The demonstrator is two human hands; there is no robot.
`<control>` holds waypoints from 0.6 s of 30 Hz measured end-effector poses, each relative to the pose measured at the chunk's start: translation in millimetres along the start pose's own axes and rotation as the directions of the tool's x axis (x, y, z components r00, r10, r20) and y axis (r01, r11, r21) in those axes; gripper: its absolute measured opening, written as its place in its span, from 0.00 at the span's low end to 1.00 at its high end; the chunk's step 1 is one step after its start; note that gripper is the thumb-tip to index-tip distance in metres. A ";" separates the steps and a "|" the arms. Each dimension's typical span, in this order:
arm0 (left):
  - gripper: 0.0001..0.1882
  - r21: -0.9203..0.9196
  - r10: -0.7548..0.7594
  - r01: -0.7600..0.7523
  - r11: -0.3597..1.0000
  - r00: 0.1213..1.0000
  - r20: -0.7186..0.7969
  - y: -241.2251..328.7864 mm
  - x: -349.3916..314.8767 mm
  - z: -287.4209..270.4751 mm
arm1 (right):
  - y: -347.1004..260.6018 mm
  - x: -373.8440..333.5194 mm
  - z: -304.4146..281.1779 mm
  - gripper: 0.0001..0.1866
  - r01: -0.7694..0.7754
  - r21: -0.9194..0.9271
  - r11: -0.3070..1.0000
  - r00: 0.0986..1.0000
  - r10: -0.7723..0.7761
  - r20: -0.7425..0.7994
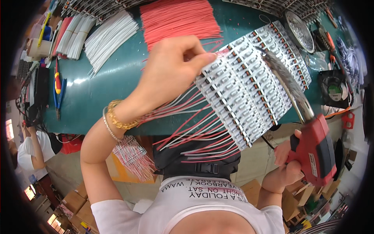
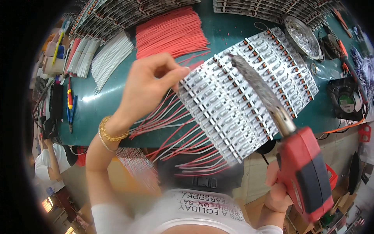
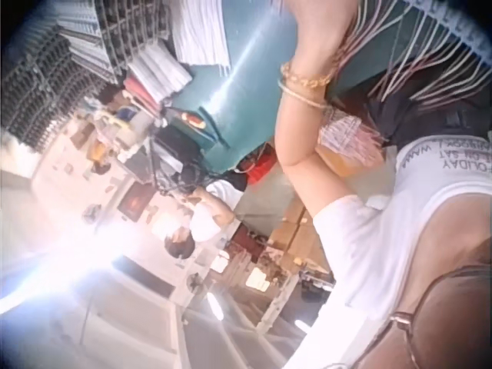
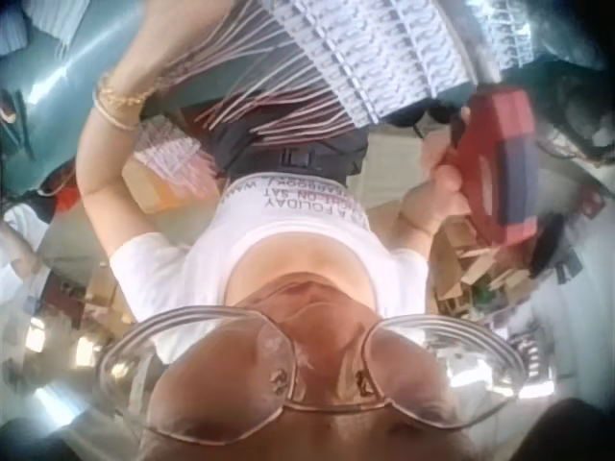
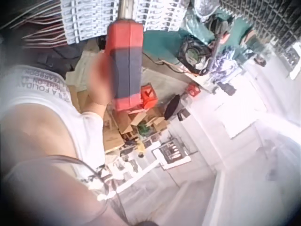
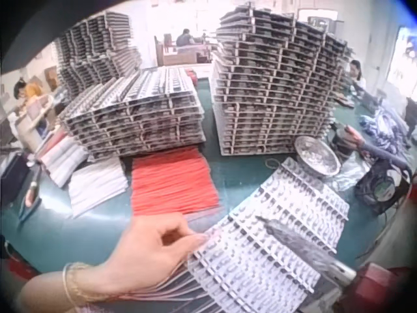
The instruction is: The person uses a soldering iron to attach red and white wires to a grid of electronic components on a workbench. They repeatedly pick up individual wires, position them against the component terminals, and apply the soldering iron to secure the connections.
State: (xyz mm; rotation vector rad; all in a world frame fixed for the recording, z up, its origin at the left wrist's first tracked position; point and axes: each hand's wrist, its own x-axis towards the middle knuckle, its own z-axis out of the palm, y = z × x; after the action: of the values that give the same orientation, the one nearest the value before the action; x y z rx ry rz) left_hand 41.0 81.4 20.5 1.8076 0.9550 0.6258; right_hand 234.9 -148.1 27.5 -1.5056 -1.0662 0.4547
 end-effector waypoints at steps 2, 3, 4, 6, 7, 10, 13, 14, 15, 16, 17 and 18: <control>0.08 0.012 0.032 -0.031 0.999 0.999 -0.017 -7.7 10.6 12.3 | -11.0 12.6 12.2 0.44 -0.097 -0.046 0.994 0.995 0.097 0.006; 0.09 0.012 0.042 -0.042 0.999 0.999 -0.019 -12.4 14.0 16.7 | -8.8 13.2 17.8 0.44 -0.134 -0.031 0.990 0.991 0.134 -0.020; 0.09 0.061 0.068 -0.067 0.996 0.998 -0.014 -15.1 16.2 18.7 | -5.4 14.4 19.2 0.44 -0.164 -0.007 0.986 0.986 0.164 -0.025; 0.08 0.162 0.115 -0.114 0.980 0.993 0.000 -16.9 16.2 21.4 | 0.9 14.3 20.6 0.44 -0.227 0.046 0.973 0.973 0.229 -0.032; 0.08 0.258 0.171 -0.169 0.951 0.985 0.014 -16.4 15.3 20.4 | 3.3 13.0 23.0 0.45 -0.257 0.086 0.963 0.963 0.262 -0.062; 0.08 0.309 0.233 -0.202 0.929 0.970 -0.067 -20.1 15.3 22.7 | 2.3 8.1 26.4 0.45 -0.312 0.117 0.943 0.942 0.323 -0.091; 0.08 0.372 0.284 -0.230 0.899 0.954 -0.095 -22.4 12.0 27.8 | -3.4 12.5 30.1 0.47 -0.416 0.149 0.897 0.894 0.434 -0.112; 0.08 0.395 0.308 -0.249 0.884 0.947 -0.093 -23.3 11.9 29.3 | -3.4 13.7 30.1 0.50 -0.456 0.175 0.873 0.872 0.477 -0.109; 0.09 0.434 0.414 -0.332 0.837 0.904 -0.107 -24.3 13.8 31.0 | -1.4 14.2 29.8 0.47 -0.426 0.155 0.891 0.894 0.441 -0.080; 0.09 0.446 0.422 -0.340 0.828 0.902 -0.095 -25.0 14.3 31.0 | 2.0 14.0 28.7 0.44 -0.395 0.135 0.908 0.913 0.405 -0.050; 0.10 0.458 0.429 -0.348 0.818 0.899 -0.083 -25.3 14.0 30.8 | 3.9 13.9 28.2 0.41 -0.363 0.117 0.924 0.930 0.368 -0.018; 0.10 0.471 0.436 -0.355 0.807 0.897 -0.071 -25.6 13.8 31.0 | 4.3 14.1 28.3 0.41 -0.367 0.109 0.924 0.929 0.371 -0.020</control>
State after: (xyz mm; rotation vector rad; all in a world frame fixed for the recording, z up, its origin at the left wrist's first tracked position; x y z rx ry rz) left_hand 63.6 82.9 -15.4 2.4393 0.8879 0.8936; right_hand 221.5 -120.0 20.5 -1.6197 -0.7136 0.7275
